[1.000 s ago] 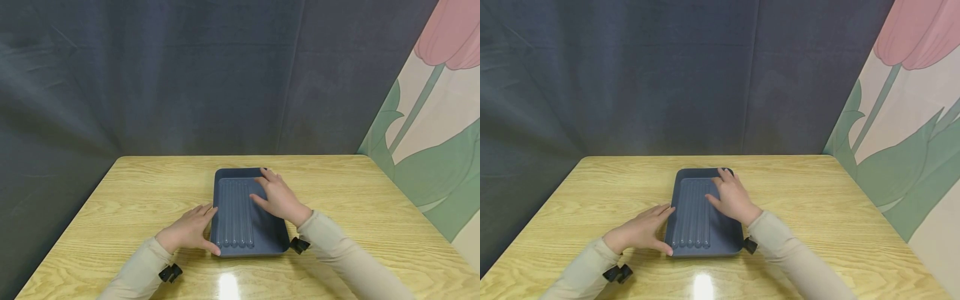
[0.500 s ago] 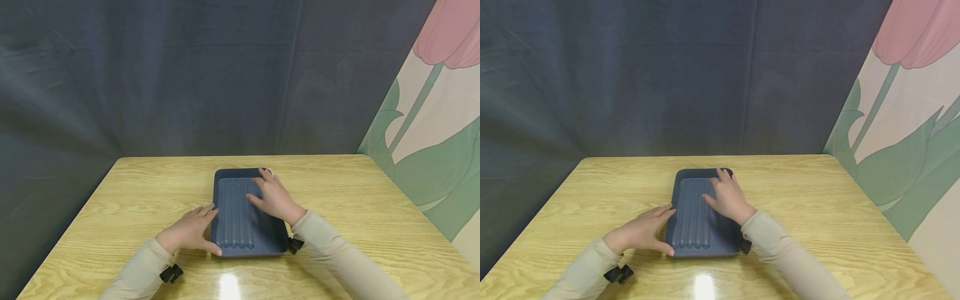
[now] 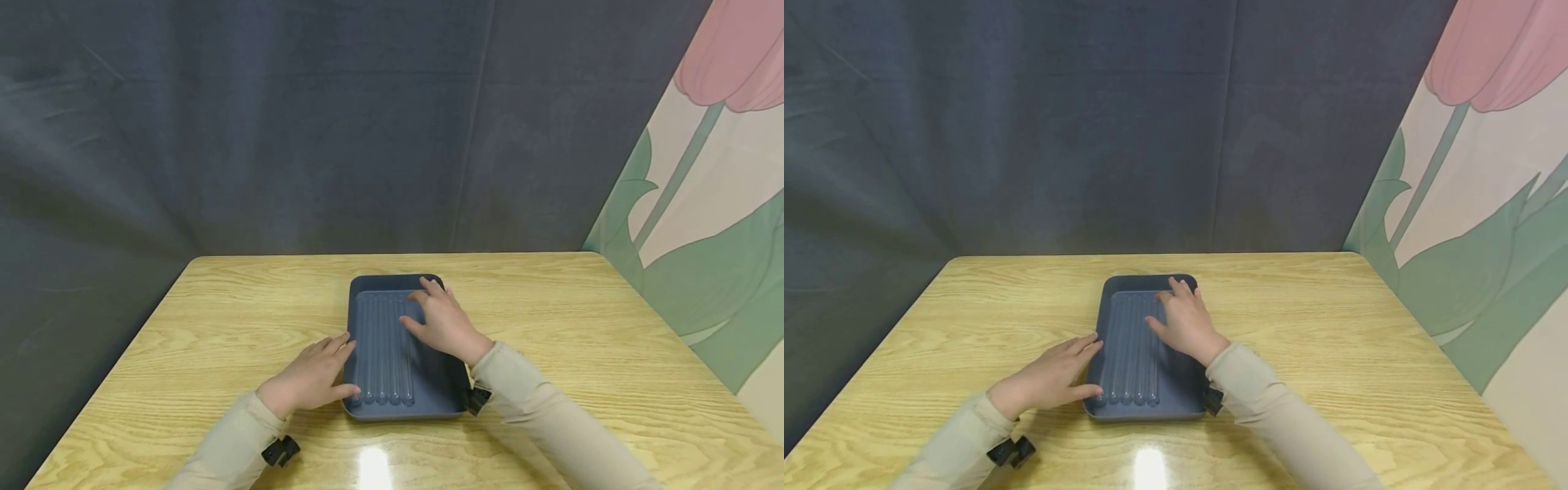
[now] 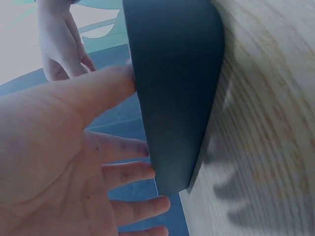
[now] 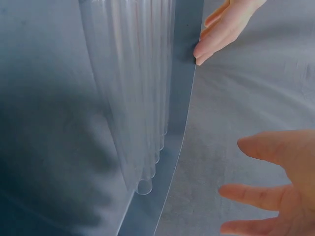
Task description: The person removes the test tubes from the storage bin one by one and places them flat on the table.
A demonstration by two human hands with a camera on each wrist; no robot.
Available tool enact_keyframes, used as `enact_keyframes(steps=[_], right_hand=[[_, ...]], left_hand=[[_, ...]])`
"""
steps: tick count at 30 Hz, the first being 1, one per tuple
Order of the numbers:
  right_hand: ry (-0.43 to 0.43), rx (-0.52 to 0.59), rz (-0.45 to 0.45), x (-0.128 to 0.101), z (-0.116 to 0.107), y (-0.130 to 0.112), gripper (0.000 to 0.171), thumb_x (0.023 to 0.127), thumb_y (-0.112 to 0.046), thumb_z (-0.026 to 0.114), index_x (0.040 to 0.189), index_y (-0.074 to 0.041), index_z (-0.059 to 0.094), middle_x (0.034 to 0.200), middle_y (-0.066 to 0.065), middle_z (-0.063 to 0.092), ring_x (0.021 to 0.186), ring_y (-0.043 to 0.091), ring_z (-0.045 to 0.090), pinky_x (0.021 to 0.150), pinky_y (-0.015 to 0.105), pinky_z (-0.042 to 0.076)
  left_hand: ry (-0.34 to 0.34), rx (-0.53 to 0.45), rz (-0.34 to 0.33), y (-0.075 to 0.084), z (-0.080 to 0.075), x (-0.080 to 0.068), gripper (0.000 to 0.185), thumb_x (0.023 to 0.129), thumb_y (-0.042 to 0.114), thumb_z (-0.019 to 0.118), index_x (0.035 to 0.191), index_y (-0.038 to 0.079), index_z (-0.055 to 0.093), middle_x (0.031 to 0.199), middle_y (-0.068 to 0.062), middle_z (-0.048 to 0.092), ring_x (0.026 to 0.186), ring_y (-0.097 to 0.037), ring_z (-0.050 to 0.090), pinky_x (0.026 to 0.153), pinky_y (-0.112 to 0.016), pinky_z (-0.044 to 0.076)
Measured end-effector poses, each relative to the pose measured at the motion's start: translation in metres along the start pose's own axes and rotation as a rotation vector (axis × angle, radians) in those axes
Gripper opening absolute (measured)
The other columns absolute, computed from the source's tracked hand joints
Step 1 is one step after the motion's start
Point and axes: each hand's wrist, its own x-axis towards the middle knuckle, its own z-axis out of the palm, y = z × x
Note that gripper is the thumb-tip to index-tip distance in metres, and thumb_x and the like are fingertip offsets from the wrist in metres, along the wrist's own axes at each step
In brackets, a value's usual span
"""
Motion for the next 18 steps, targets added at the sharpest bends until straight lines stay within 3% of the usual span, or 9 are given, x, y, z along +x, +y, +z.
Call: enact_keyframes(steps=[11,18], right_hand=[[0.033,0.017,-0.018,0.0052,-0.0047,-0.0011,0.040,0.086,-0.030,0.066,0.113,0.000,0.064,0.126,0.021,0.058,0.132,0.039,0.041,0.106,0.062,0.032],[0.002,0.023,0.006,0.0077,-0.0033,-0.0023,0.040,0.087,-0.030,0.066,0.115,-0.001,0.064,0.129,0.022,0.056,0.133,0.039,0.039,0.107,0.062,0.031]], left_hand=[[0.011,0.007,-0.006,0.0017,0.0016,-0.0008,0.073,0.087,0.038,0.063,0.141,-0.003,0.036,0.151,-0.021,0.027,0.135,-0.046,0.030,0.110,-0.059,0.028],[0.022,0.002,-0.005,0.0028,0.0013,-0.0009,0.073,0.087,0.038,0.064,0.140,-0.003,0.037,0.151,-0.021,0.028,0.135,-0.046,0.031,0.110,-0.058,0.028]])
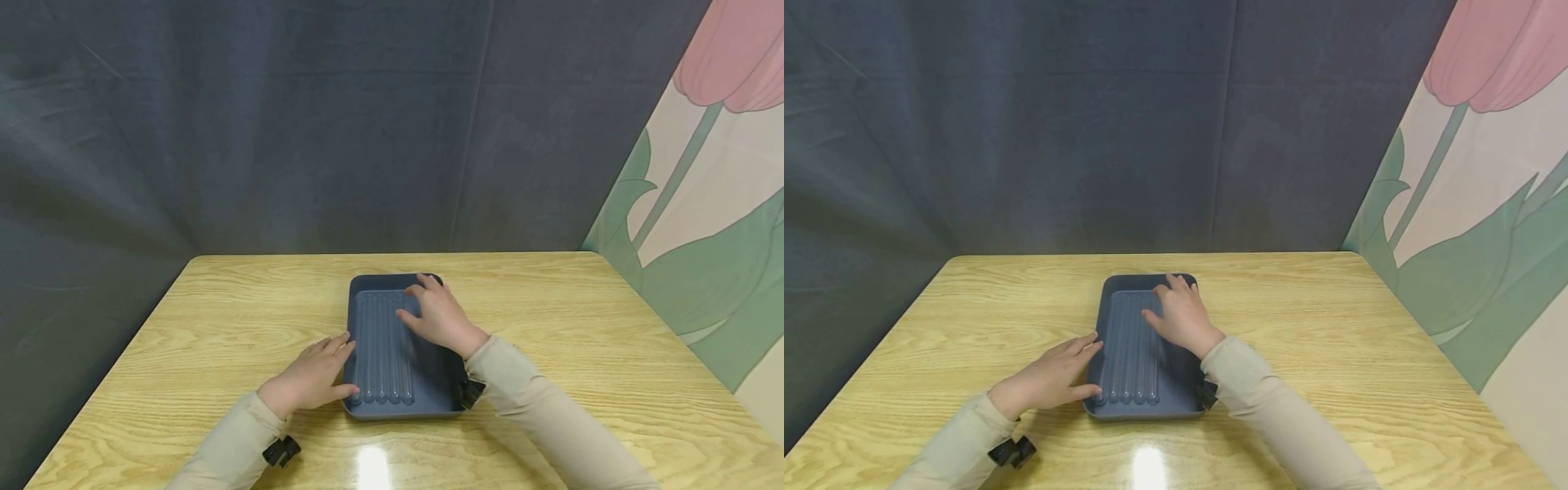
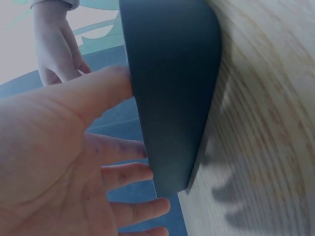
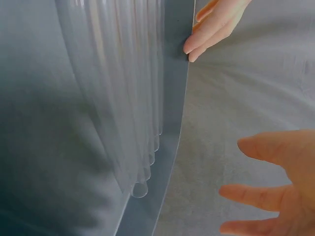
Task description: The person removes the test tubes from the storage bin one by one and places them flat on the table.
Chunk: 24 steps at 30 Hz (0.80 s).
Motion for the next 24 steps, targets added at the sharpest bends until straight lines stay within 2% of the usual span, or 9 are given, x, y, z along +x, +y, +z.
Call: enact_keyframes(steps=[6,13,18,24], right_hand=[[-0.041,0.022,0.026,0.003,0.006,0.001,0.042,0.087,-0.030,0.065,0.116,0.000,0.063,0.131,0.023,0.054,0.135,0.041,0.035,0.109,0.061,0.027],[-0.098,0.056,0.069,0.007,0.012,0.004,0.044,0.088,-0.029,0.064,0.118,0.003,0.061,0.133,0.026,0.051,0.135,0.040,0.036,0.109,0.059,0.029],[-0.132,0.079,0.100,0.008,0.016,0.006,0.044,0.089,-0.028,0.063,0.118,0.005,0.060,0.138,0.029,0.044,0.134,0.040,0.035,0.109,0.060,0.029],[-0.152,0.081,0.121,0.009,0.023,0.009,0.044,0.088,-0.029,0.064,0.117,0.004,0.061,0.139,0.029,0.043,0.135,0.039,0.035,0.109,0.061,0.028]], left_hand=[[0.003,-0.004,-0.002,-0.001,0.000,0.000,0.073,0.086,0.037,0.064,0.141,-0.003,0.037,0.151,-0.021,0.028,0.134,-0.048,0.030,0.109,-0.059,0.029],[-0.013,-0.003,-0.015,-0.001,0.001,0.001,0.073,0.087,0.038,0.064,0.142,-0.001,0.037,0.152,-0.019,0.026,0.136,-0.047,0.028,0.110,-0.059,0.027],[-0.017,-0.004,-0.018,-0.001,0.001,0.001,0.071,0.087,0.039,0.063,0.142,0.001,0.038,0.153,-0.019,0.025,0.136,-0.047,0.028,0.111,-0.059,0.027],[-0.017,0.000,-0.016,-0.001,0.002,0.001,0.069,0.087,0.038,0.064,0.141,0.003,0.040,0.153,-0.019,0.026,0.136,-0.046,0.028,0.111,-0.058,0.027]])
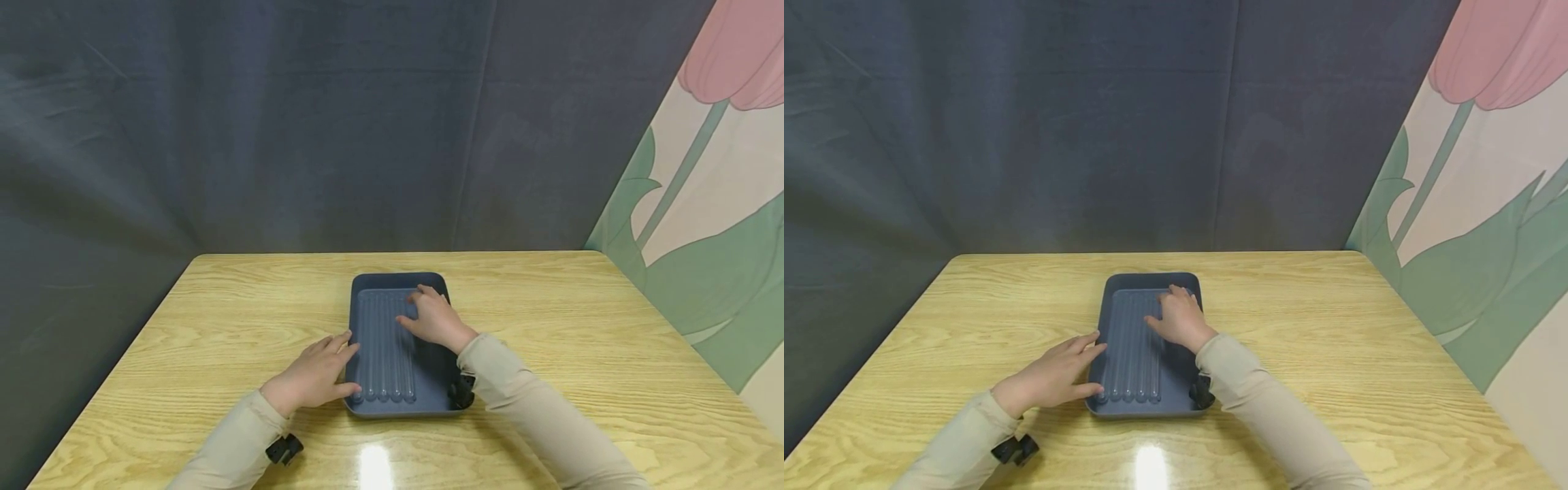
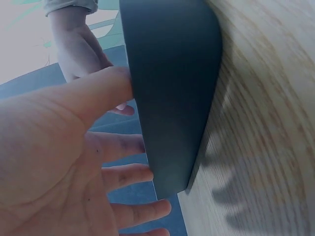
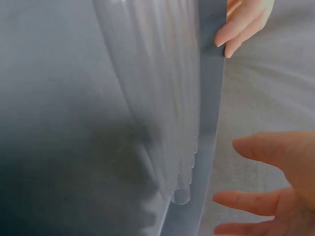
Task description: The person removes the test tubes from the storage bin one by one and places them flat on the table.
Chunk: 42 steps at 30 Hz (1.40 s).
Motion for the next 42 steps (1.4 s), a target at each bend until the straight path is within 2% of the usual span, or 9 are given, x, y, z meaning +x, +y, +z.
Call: enact_keyframes(steps=[13,29,39,42], right_hand=[[-0.007,-0.065,0.013,0.004,0.013,0.005,0.043,0.086,-0.031,0.066,0.110,0.005,0.066,0.124,0.021,0.061,0.134,0.038,0.039,0.108,0.062,0.029],[-0.040,-0.038,0.042,0.004,0.022,0.010,0.040,0.088,-0.033,0.062,0.105,0.003,0.068,0.129,0.024,0.056,0.134,0.041,0.037,0.108,0.063,0.027],[-0.047,-0.042,0.054,0.006,0.026,0.012,0.037,0.087,-0.034,0.064,0.097,0.002,0.070,0.120,0.021,0.063,0.133,0.038,0.039,0.107,0.064,0.029],[-0.044,-0.047,0.043,0.005,0.026,0.011,0.035,0.087,-0.032,0.064,0.090,0.002,0.071,0.116,0.021,0.065,0.132,0.038,0.041,0.105,0.065,0.030]], left_hand=[[-0.006,-0.004,0.002,0.000,-0.001,-0.001,0.067,0.087,0.038,0.063,0.140,0.002,0.041,0.153,-0.019,0.025,0.136,-0.045,0.029,0.111,-0.057,0.027],[-0.004,0.002,0.006,-0.001,0.001,0.000,0.066,0.088,0.038,0.063,0.139,0.002,0.042,0.153,-0.018,0.026,0.136,-0.044,0.030,0.111,-0.057,0.027],[0.008,-0.003,0.013,-0.001,0.000,-0.001,0.066,0.087,0.038,0.064,0.138,0.001,0.044,0.152,-0.019,0.027,0.136,-0.043,0.032,0.111,-0.056,0.028],[0.012,-0.006,0.016,-0.001,0.000,-0.001,0.066,0.086,0.037,0.064,0.137,0.000,0.044,0.151,-0.020,0.028,0.135,-0.044,0.032,0.110,-0.057,0.028]])
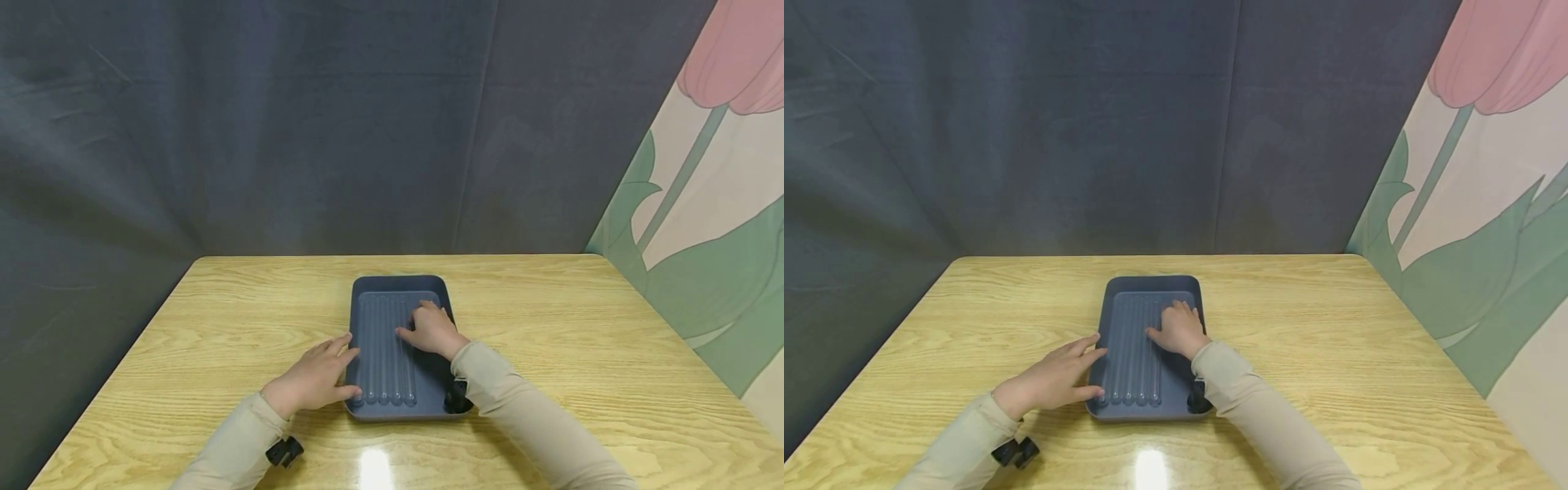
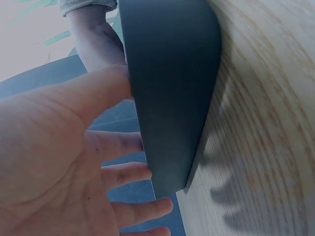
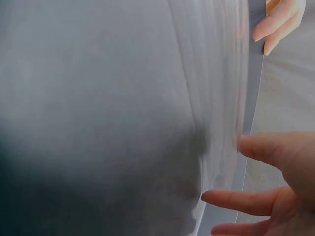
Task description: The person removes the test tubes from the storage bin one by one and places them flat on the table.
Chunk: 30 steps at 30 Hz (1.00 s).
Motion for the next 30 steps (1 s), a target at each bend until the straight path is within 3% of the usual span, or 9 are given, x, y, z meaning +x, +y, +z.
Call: enact_keyframes(steps=[7,13,17,22,26,28,30], right_hand=[[0.005,0.030,-0.017,-0.0004,-0.0005,-0.0002,0.032,0.088,-0.029,0.064,0.071,-0.002,0.069,0.111,0.021,0.067,0.131,0.037,0.043,0.104,0.066,0.031],[0.004,0.066,-0.016,-0.0013,-0.0007,0.0000,0.032,0.087,-0.026,0.066,0.067,-0.001,0.067,0.115,0.023,0.064,0.130,0.037,0.044,0.104,0.066,0.031],[0.012,0.081,-0.016,-0.0007,0.0001,0.0005,0.035,0.086,-0.025,0.066,0.060,-0.003,0.064,0.109,0.021,0.067,0.131,0.035,0.043,0.105,0.065,0.030],[0.034,0.091,-0.027,-0.0004,0.0011,0.0009,0.047,0.086,-0.024,0.067,0.046,-0.009,0.047,0.089,0.017,0.072,0.131,0.035,0.044,0.105,0.066,0.030],[0.046,0.108,-0.033,-0.0002,0.0016,0.0009,0.052,0.086,-0.023,0.067,0.042,-0.010,0.040,0.104,0.024,0.068,0.130,0.036,0.044,0.104,0.063,0.034],[0.051,0.108,-0.038,0.0001,0.0016,0.0009,0.054,0.086,-0.023,0.067,0.041,-0.011,0.039,0.103,0.028,0.067,0.121,0.038,0.052,0.097,0.057,0.043],[0.055,0.106,-0.041,0.0010,0.0016,0.0012,0.055,0.085,-0.022,0.067,0.039,-0.012,0.038,0.087,0.029,0.068,0.094,0.037,0.064,0.075,0.044,0.053]], left_hand=[[0.000,-0.007,-0.002,0.0005,0.0005,-0.0004,0.065,0.087,0.037,0.064,0.137,0.000,0.045,0.151,-0.020,0.028,0.135,-0.043,0.032,0.111,-0.056,0.028],[-0.002,-0.008,0.000,0.0009,0.0007,-0.0002,0.064,0.087,0.037,0.063,0.137,0.001,0.045,0.152,-0.020,0.027,0.136,-0.042,0.031,0.110,-0.057,0.028],[-0.001,-0.012,-0.001,0.0009,0.0011,0.0002,0.063,0.088,0.036,0.063,0.137,0.001,0.045,0.152,-0.020,0.027,0.136,-0.043,0.031,0.110,-0.057,0.028],[-0.003,-0.011,-0.002,0.0008,0.0015,0.0005,0.062,0.088,0.036,0.062,0.136,0.001,0.045,0.152,-0.020,0.027,0.136,-0.043,0.031,0.111,-0.057,0.028],[-0.005,-0.006,-0.005,0.0004,0.0018,0.0006,0.061,0.089,0.036,0.062,0.137,0.001,0.045,0.152,-0.020,0.026,0.136,-0.042,0.031,0.111,-0.056,0.028],[-0.006,-0.006,-0.006,0.0002,0.0019,0.0005,0.061,0.089,0.036,0.062,0.137,0.002,0.045,0.152,-0.020,0.026,0.137,-0.042,0.031,0.111,-0.056,0.028],[-0.005,-0.007,-0.005,-0.0001,0.0021,0.0005,0.061,0.089,0.036,0.062,0.137,0.002,0.045,0.152,-0.020,0.026,0.137,-0.042,0.031,0.111,-0.056,0.028]])
